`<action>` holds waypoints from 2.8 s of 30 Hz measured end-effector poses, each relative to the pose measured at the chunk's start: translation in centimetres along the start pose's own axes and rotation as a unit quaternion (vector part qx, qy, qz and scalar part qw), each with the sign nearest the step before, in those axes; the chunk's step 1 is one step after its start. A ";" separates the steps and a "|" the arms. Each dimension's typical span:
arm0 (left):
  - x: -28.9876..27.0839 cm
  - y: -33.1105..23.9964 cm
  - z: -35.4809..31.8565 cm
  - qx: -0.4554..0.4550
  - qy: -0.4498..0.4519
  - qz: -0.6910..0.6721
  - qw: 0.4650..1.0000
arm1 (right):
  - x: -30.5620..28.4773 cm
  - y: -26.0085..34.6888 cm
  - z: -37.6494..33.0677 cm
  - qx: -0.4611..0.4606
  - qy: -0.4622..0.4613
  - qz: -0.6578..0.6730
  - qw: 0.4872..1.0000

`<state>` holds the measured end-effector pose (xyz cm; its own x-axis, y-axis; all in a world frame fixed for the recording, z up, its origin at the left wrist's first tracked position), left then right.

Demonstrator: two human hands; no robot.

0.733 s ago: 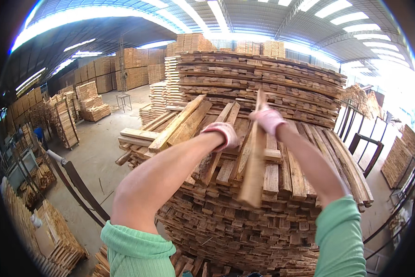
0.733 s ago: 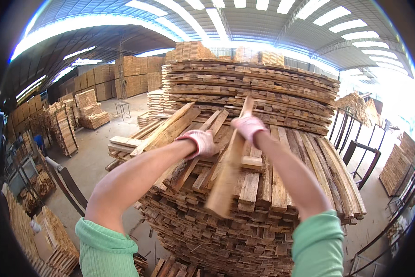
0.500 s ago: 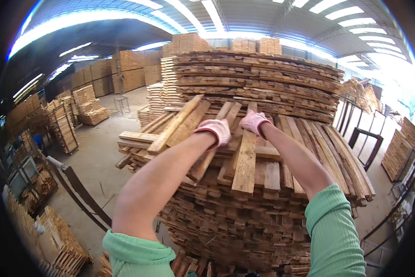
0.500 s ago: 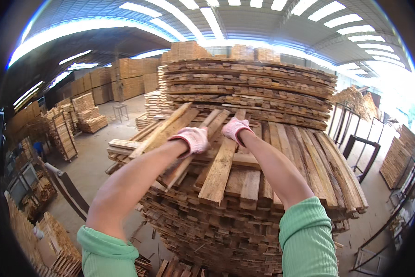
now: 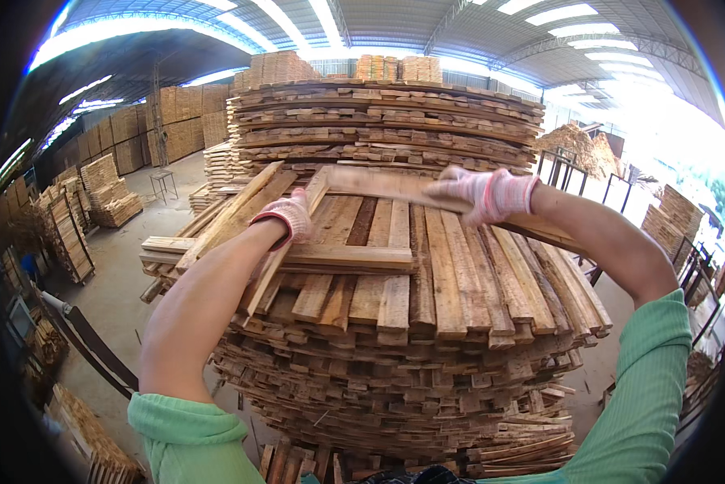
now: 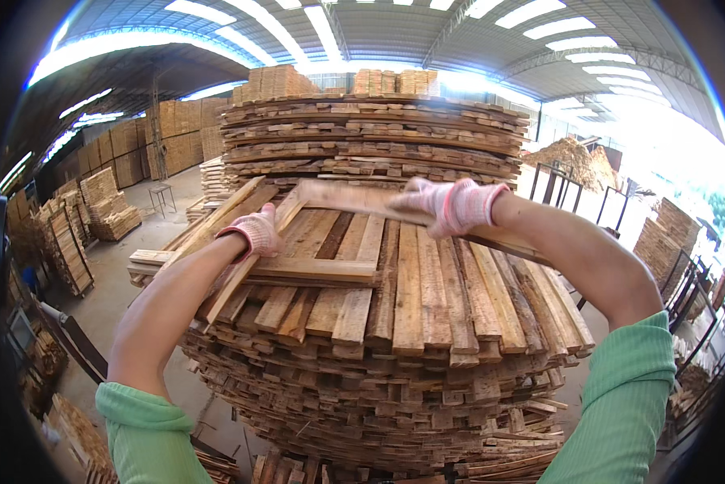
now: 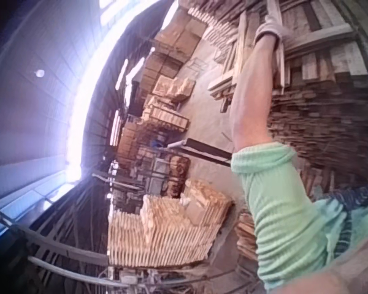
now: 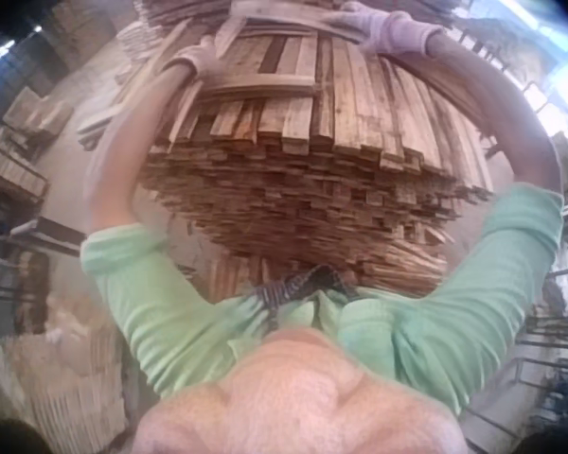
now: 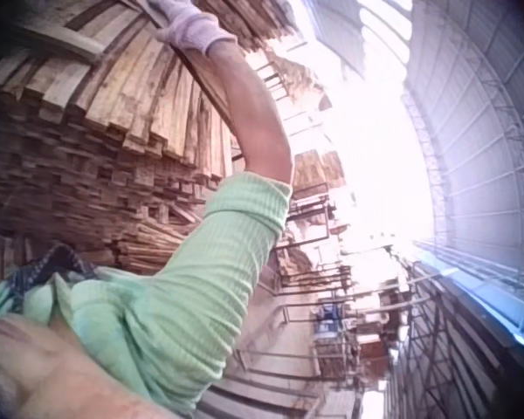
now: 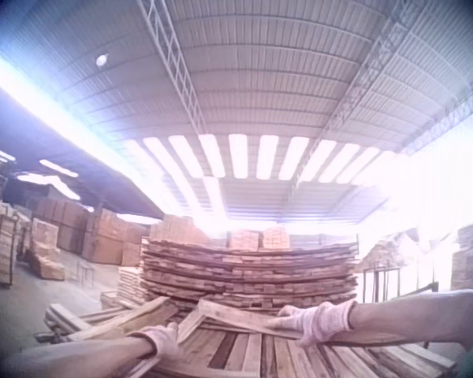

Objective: The person stacks thin wooden planks onto a large pile by hand, picking them up from the floor and arranging them on top.

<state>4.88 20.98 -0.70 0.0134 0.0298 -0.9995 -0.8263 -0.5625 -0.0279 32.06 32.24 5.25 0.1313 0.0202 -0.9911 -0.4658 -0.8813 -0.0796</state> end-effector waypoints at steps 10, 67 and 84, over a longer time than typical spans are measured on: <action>-1.4 -3.2 -0.4 0.061 -0.015 -0.022 0.998 | 9.6 -8.0 -0.5 0.005 -0.016 0.064 0.998; 4.4 -24.5 -35.3 0.557 -0.403 0.048 0.725 | 18.4 -26.6 -22.1 0.229 -0.131 0.278 0.924; 1.2 -28.3 -31.1 0.617 -0.380 0.114 0.680 | 16.6 -27.4 -26.0 0.078 -0.361 0.717 0.591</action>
<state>45.75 11.21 -1.62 -0.1016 0.7392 -0.6658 -0.6088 0.4831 0.6293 69.74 44.46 -6.28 -0.8780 -0.4491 0.1658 0.2724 -0.1839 0.9444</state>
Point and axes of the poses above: each hand's wrist, its own z-axis towards the middle knuckle, its own x-axis out of the palm, y = z × x, the point moved 10 cm from there along z, towards the middle knuckle
